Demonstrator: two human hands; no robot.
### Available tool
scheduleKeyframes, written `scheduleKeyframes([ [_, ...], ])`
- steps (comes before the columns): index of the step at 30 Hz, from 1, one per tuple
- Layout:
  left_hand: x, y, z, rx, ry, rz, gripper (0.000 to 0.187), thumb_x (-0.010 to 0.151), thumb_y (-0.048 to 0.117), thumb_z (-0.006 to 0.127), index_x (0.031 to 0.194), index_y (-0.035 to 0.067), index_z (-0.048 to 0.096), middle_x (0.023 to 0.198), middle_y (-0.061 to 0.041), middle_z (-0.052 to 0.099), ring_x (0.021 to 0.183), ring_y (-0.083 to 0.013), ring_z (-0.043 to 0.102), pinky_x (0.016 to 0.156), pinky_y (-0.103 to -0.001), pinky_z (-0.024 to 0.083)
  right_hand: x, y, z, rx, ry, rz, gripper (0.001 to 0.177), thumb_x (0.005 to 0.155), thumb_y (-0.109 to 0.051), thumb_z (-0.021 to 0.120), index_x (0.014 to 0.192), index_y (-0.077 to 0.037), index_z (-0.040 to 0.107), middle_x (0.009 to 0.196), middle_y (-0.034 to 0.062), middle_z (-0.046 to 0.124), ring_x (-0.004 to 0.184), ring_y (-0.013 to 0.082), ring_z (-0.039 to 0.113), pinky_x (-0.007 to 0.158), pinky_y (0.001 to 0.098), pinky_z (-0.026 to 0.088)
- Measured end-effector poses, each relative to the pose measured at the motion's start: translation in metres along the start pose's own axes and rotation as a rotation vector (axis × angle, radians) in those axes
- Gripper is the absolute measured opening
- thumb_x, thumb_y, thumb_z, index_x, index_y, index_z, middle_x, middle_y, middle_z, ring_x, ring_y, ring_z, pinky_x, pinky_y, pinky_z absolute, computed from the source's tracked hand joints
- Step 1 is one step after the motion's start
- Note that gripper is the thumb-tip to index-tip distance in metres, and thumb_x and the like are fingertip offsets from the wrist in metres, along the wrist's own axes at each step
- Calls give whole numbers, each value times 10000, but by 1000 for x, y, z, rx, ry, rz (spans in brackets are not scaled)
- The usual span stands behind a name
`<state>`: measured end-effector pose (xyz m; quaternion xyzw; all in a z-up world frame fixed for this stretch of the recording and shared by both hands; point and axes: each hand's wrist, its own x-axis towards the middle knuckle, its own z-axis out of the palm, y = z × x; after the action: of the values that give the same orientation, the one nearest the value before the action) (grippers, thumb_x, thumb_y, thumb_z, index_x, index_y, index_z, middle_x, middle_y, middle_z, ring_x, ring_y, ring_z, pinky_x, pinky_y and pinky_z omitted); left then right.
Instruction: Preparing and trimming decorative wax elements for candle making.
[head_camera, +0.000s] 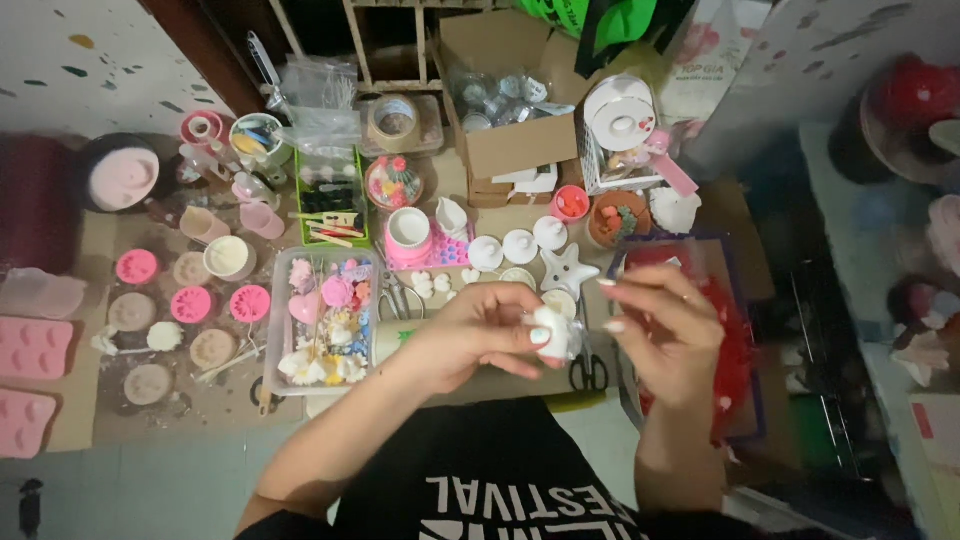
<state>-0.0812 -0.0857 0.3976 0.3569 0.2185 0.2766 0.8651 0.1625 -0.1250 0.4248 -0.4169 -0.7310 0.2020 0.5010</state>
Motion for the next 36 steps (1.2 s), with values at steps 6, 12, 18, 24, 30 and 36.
scheduleKeyframes([
  [6,3,-17,-2,7,136,206,238,913,94,767,1115,16,668,1025,-76,723,904,-159,714,786,-348,650,-29,7,44,572,88,211,337,962,-234,723,1164,-7,577,1159,66,567,915,89,519,769,215,440],
  [12,5,-22,1,-33,122,243,252,891,83,786,1101,14,666,1047,-58,720,921,-146,705,795,-341,649,-26,5,57,673,158,225,223,986,-129,730,1075,-14,561,1079,72,563,1005,145,529,902,264,431],
  [18,2,-28,1,87,23,352,250,923,70,781,1130,-6,662,1069,-68,726,968,-152,692,829,-314,616,-30,7,64,702,270,241,131,1005,-57,699,1033,0,585,1023,72,589,931,134,540,840,246,439],
  [24,6,-36,-3,277,77,484,239,939,26,772,1151,-27,675,1092,-54,707,1026,-123,680,904,-299,590,-29,14,76,704,362,362,81,1043,-66,635,1058,-6,583,1040,60,600,849,93,546,748,219,443],
  [30,1,-11,17,571,219,439,268,904,35,782,1149,-7,684,1087,-75,729,1026,-116,702,814,-281,645,-36,39,74,912,249,586,57,1070,-57,583,1073,0,587,1011,50,580,793,68,530,603,203,400],
  [36,-3,5,29,502,303,447,531,815,57,812,1243,77,499,1271,-63,537,988,-116,635,736,-263,652,-35,36,67,1291,39,821,121,999,-85,583,1113,-68,547,1025,50,616,728,59,536,515,188,369],
])
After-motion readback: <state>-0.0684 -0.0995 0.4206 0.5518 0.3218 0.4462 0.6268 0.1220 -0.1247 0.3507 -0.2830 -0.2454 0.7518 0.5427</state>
